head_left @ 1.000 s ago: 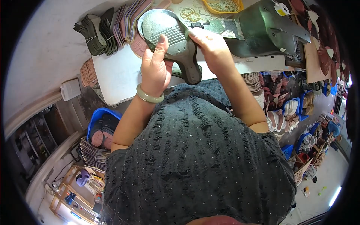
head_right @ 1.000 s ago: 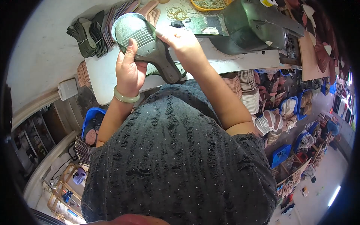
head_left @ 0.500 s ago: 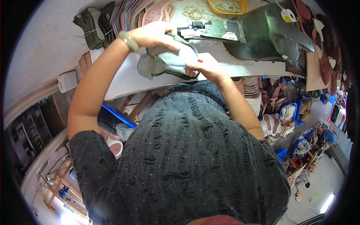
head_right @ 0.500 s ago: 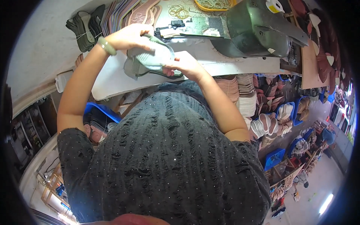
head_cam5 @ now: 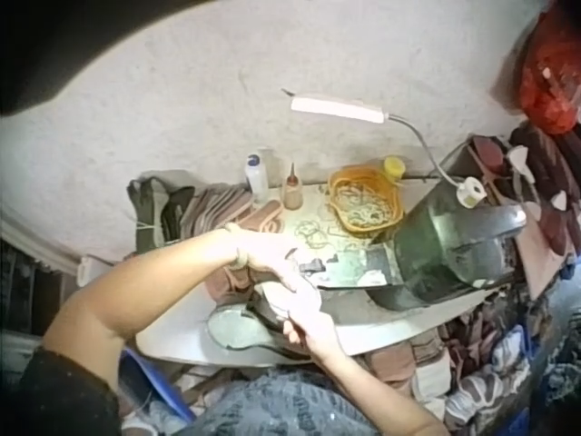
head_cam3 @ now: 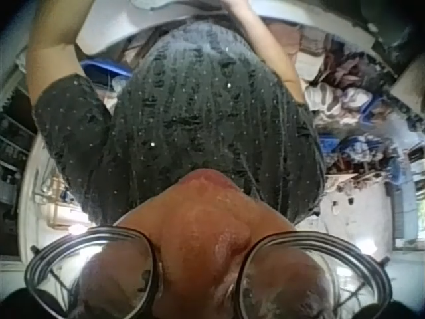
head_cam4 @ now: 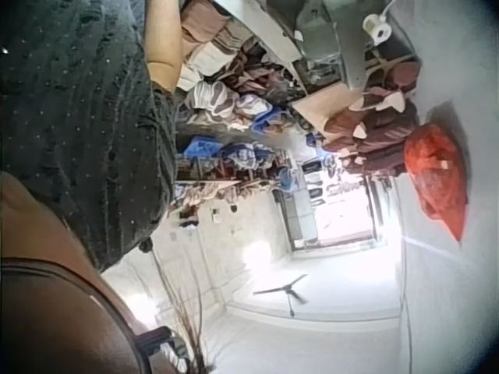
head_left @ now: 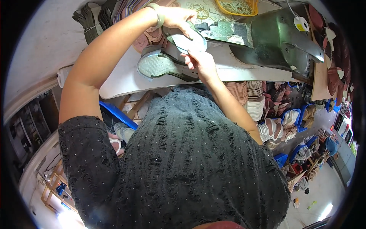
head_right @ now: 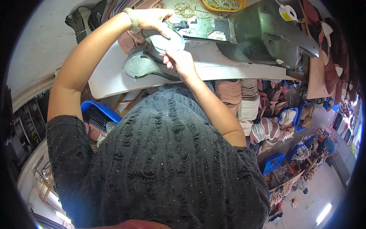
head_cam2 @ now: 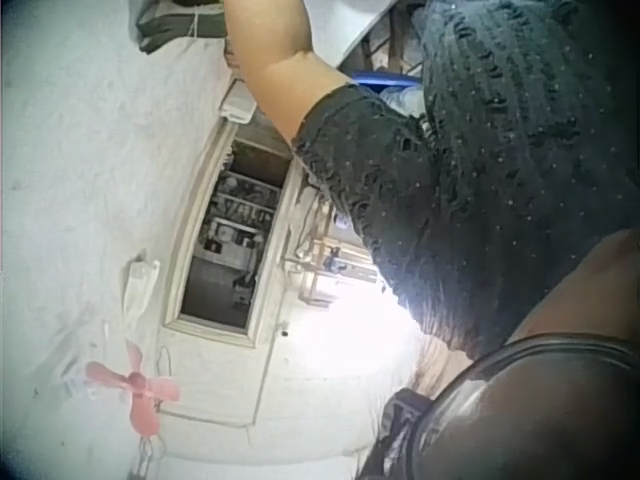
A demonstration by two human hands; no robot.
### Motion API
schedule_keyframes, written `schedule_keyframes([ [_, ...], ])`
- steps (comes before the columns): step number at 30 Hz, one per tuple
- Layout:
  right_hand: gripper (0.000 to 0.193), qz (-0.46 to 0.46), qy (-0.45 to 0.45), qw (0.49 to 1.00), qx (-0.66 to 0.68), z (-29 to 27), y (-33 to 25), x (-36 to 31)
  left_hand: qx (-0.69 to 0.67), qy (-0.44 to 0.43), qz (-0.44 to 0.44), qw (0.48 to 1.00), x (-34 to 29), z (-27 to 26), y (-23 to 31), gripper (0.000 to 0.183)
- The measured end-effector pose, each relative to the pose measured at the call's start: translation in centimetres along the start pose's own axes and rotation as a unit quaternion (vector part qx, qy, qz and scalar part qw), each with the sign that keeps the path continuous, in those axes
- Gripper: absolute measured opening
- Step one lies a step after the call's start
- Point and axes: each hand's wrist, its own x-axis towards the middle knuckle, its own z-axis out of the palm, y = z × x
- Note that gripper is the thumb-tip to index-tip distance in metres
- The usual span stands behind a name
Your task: Assembling and sorting shoe soles and components in a manufacturing facility.
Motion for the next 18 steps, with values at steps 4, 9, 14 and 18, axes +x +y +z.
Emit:
schedule_keyframes([
  [4, 0.027, 0.004, 0.025, 1.000, 0.005, 1.0, -0.8, 1.2, 0.036, 0.062, 0.026, 0.997, -0.8, -0.5, -1.0, 0.050],
  [9, 0.026, -0.018, 0.033, 0.999, -0.017, 1.4, -1.8, 2.1, -0.141, -0.057, -0.025, 0.988, -2.7, -2.7, 1.9, 0.059],
  [14, 0.028, -0.066, 0.048, 0.996, -0.029, 1.2, -2.1, 2.6, -0.037, 0.063, 0.004, 0.997, -3.2, 0.2, -1.8, 0.040],
  [18, 0.029, -0.100, 0.065, 0.992, -0.041, 0.6, -2.5, 2.8, -0.001, 0.153, -0.032, 0.988, -4.0, 2.2, -2.0, 0.040],
])
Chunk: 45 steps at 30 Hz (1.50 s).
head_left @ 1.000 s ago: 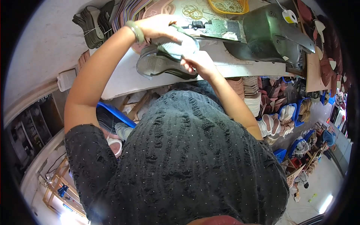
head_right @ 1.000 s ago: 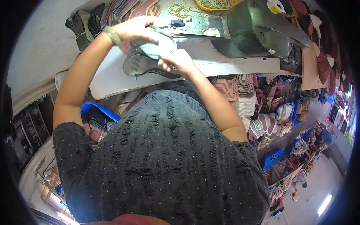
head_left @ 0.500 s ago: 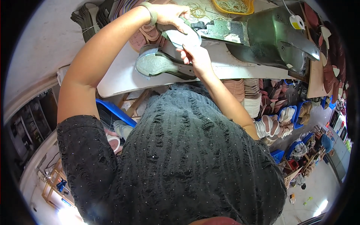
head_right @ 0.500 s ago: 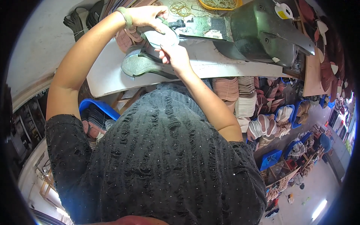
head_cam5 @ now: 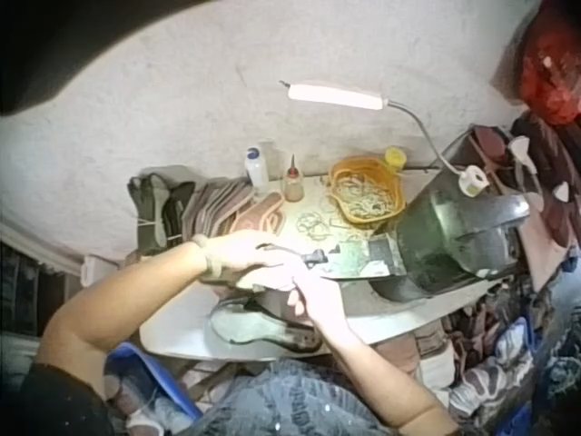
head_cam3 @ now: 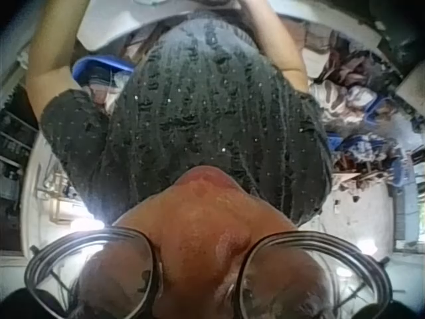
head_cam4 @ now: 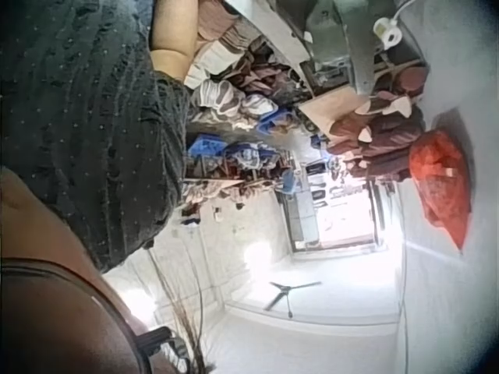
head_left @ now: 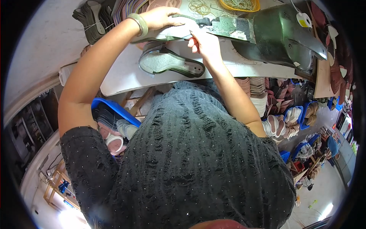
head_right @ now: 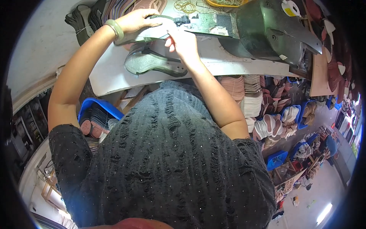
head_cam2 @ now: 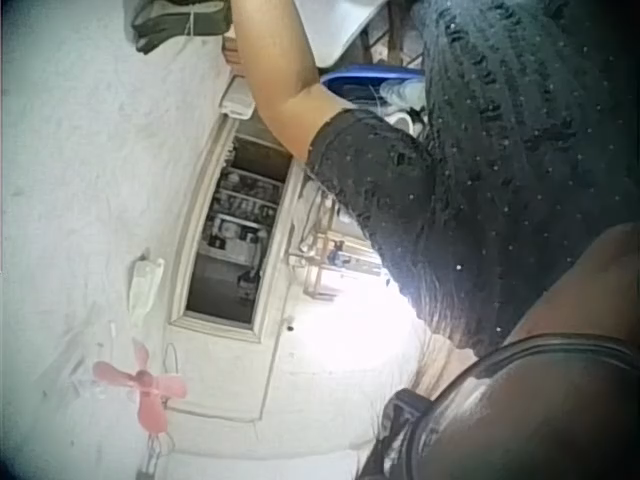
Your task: Assembling and sorting shoe soles and components in a manufacturing facility.
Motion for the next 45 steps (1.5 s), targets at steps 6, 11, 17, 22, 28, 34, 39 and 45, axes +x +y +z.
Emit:
schedule_keyframes([
  [6, 0.023, 0.012, 0.001, 1.000, -0.029, -0.4, -0.5, 0.0, -0.199, 0.070, -0.036, 0.977, -1.7, 3.1, 1.2, 0.036],
  [11, 0.033, -0.020, 0.021, 0.998, -0.048, -0.9, 1.7, -0.9, -0.160, 0.124, -0.015, 0.979, -2.5, 4.3, 2.8, 0.044],
  [17, 0.025, 0.037, -0.071, 0.964, -0.253, -0.4, 3.5, -5.4, -0.143, 0.263, -0.092, 0.950, -1.4, 8.3, 0.9, 0.045],
  [22, 0.018, 0.035, -0.051, 0.992, -0.112, -2.3, 3.7, -4.6, -0.154, 0.297, -0.157, 0.929, -0.9, 8.0, 1.7, 0.055],
  [28, 0.017, 0.037, -0.039, 0.997, -0.061, -0.7, 2.4, -4.1, -0.055, 0.407, -0.181, 0.893, -1.6, 8.6, 0.3, 0.045],
  [34, 0.020, -0.205, -0.131, 0.917, -0.316, 3.8, 3.6, -4.4, -0.050, 0.501, -0.151, 0.851, -10.0, 10.5, 6.5, 0.081],
  [39, 0.055, -0.290, -0.220, 0.805, -0.468, 3.3, 3.1, -5.0, -0.159, 0.645, -0.234, 0.710, -18.1, 11.3, -1.8, 0.086],
  [45, 0.072, -0.300, -0.173, 0.739, -0.578, 0.9, 5.5, -4.3, -0.027, 0.491, -0.480, 0.727, -20.9, 15.0, -15.3, 0.098],
])
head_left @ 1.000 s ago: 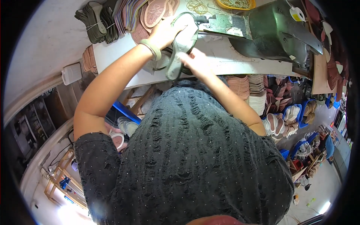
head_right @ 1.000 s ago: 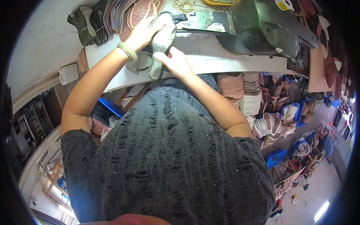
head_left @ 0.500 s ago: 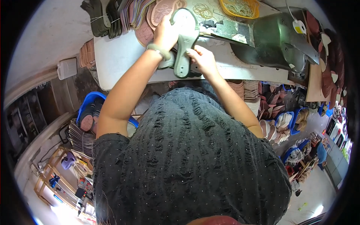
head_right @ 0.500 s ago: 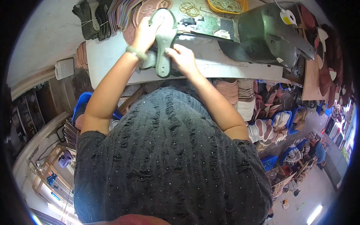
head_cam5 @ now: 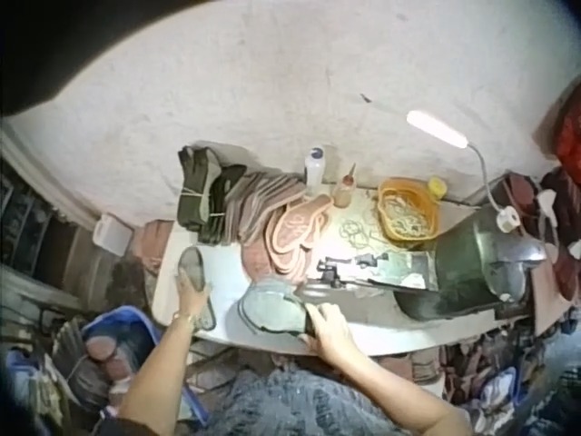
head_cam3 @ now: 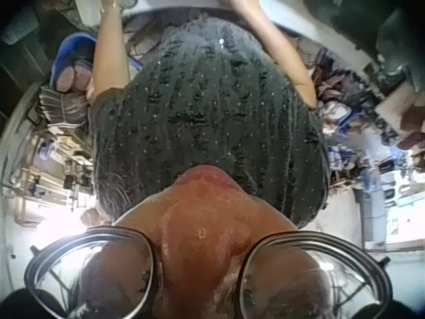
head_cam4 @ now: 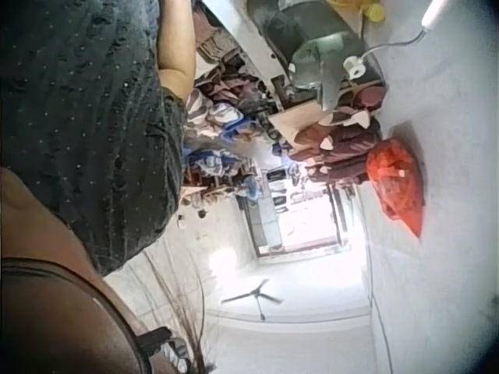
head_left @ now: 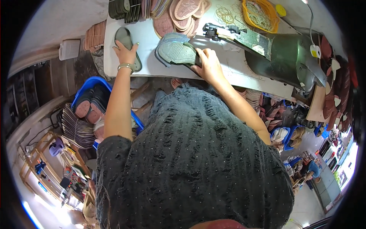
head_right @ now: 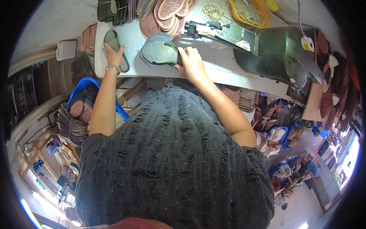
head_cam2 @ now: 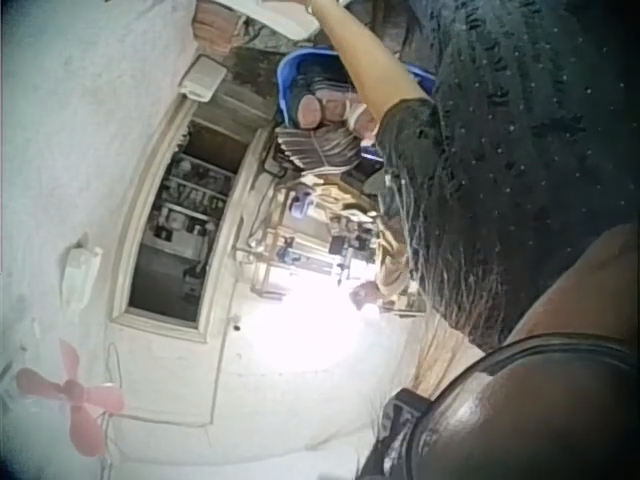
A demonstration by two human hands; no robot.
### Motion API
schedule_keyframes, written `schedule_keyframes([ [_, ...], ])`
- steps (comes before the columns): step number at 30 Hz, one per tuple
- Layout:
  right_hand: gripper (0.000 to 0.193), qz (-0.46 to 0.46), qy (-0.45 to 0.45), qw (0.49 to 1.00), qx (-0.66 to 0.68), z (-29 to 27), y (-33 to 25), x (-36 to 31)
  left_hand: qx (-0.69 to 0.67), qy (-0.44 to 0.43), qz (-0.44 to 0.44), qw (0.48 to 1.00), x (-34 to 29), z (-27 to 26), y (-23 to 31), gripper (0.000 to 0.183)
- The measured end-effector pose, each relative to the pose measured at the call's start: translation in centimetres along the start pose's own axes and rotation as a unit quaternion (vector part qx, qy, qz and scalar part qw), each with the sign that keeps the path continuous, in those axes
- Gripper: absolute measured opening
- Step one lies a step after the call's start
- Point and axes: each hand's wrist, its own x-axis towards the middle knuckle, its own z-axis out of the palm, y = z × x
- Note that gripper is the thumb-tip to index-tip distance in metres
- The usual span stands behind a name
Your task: Assembling and sorting shoe soles and components in a manufacturing facility.
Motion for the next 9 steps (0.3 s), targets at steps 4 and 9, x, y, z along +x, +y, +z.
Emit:
schedule_keyframes([
  [4, 0.062, 0.028, -0.003, 1.000, 0.009, -0.8, 0.0, 0.6, 0.069, 0.041, 0.017, 0.997, -0.8, 0.7, 0.8, 0.090],
  [9, 0.057, 0.084, -0.028, 0.982, 0.168, -2.4, -1.0, 2.0, -0.158, 0.077, 0.140, 0.974, -3.8, -0.4, 4.0, 0.072],
])
